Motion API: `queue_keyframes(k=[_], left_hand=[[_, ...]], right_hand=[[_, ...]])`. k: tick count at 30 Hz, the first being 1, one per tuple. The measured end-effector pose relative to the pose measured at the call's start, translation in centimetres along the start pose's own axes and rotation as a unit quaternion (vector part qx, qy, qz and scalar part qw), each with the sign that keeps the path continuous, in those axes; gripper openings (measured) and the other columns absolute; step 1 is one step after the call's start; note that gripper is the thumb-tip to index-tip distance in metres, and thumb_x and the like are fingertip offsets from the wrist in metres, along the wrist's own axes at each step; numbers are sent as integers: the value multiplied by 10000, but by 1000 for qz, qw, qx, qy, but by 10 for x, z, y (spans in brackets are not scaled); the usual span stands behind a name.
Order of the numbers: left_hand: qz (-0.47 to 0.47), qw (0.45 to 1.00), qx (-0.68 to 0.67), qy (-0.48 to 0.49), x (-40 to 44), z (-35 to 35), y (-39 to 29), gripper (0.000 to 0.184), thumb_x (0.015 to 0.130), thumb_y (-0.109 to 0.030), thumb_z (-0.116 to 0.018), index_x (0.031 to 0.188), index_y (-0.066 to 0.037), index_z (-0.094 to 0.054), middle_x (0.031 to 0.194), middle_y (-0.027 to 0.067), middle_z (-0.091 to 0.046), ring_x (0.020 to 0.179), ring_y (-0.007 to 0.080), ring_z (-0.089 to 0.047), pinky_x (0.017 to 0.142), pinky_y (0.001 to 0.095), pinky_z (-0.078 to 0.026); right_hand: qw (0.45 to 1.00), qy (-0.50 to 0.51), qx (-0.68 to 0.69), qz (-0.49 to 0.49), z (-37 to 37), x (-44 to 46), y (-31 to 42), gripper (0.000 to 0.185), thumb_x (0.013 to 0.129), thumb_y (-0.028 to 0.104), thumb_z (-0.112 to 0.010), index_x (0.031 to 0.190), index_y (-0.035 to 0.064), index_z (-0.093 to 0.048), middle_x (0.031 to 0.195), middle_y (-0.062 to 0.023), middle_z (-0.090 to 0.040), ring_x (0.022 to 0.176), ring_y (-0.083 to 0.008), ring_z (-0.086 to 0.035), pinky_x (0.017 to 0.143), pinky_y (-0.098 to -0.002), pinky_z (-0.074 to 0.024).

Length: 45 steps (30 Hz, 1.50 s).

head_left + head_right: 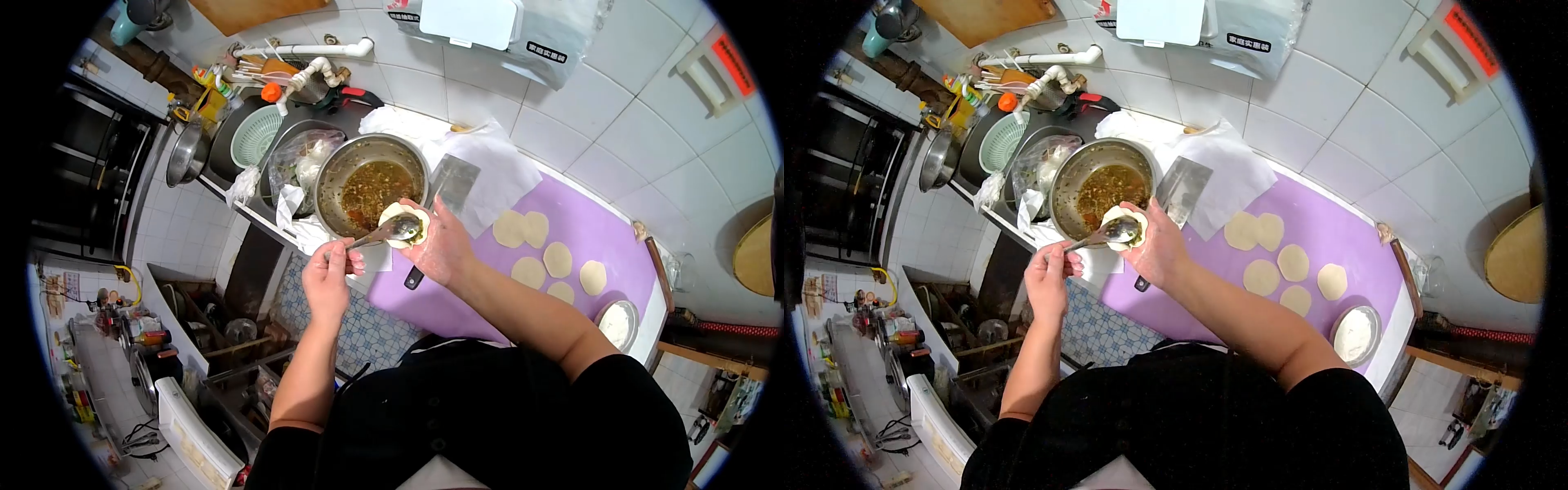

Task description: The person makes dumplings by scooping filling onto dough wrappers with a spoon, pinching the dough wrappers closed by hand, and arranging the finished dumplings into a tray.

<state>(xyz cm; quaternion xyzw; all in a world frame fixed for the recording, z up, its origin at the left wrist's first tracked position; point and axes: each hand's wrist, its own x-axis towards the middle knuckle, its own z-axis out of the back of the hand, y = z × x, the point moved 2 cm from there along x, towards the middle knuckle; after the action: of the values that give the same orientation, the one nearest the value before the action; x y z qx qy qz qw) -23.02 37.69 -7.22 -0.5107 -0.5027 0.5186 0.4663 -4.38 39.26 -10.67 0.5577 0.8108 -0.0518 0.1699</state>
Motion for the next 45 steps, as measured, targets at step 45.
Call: queue_keyframes(k=[45], left_hand=[[-196,973,103,55,-178,-27,-42,160,857,-95,-651,1000,-37,-609,1174,122,-549,1023,200,-569,857,305,-470]], right_hand=[[928,152,-341,-11,-11,-195,-69,417,913,87,-586,1289,-1,-431,1110,-86,-581,962,-149,-587,788,-290,-512]])
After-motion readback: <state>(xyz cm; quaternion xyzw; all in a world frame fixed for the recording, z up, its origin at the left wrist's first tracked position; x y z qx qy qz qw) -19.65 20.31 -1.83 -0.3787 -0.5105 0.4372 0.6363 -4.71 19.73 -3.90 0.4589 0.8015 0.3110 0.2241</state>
